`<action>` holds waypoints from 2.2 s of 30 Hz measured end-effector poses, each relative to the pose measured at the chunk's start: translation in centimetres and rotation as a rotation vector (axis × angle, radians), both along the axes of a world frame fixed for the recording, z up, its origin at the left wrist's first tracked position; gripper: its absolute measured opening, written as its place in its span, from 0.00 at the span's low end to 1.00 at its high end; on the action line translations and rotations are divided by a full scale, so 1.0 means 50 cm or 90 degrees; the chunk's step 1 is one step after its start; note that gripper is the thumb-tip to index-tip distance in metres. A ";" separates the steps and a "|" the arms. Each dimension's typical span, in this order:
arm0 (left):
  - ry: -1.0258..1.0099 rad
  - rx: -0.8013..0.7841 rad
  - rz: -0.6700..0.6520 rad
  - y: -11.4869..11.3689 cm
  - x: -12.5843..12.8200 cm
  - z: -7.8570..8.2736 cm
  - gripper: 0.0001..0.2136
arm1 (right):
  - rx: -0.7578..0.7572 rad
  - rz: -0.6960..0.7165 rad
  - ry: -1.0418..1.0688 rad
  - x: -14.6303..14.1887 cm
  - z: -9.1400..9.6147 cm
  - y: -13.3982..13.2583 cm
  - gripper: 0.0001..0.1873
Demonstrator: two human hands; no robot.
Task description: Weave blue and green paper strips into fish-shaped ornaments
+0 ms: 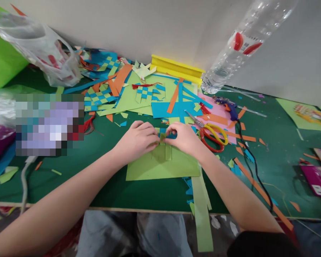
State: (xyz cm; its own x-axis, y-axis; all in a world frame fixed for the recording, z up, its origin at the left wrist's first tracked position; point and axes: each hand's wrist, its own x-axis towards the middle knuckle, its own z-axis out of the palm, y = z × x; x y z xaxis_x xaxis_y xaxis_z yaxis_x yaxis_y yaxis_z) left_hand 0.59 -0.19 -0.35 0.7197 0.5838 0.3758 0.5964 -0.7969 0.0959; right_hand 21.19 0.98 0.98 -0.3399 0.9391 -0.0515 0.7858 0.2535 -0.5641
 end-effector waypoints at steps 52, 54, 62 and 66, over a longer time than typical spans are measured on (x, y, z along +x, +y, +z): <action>-0.003 -0.036 0.026 -0.001 0.000 0.002 0.13 | 0.335 0.067 -0.027 0.027 -0.010 -0.086 0.12; -0.003 -0.034 0.023 0.000 0.001 0.002 0.13 | 0.341 0.040 -0.034 0.030 -0.011 -0.083 0.11; 0.028 -0.048 0.015 0.001 0.003 -0.004 0.12 | 0.303 -0.001 -0.057 0.038 -0.023 -0.060 0.12; -0.001 -0.065 0.021 0.000 0.004 -0.001 0.11 | 0.269 0.036 -0.067 0.031 -0.015 -0.038 0.13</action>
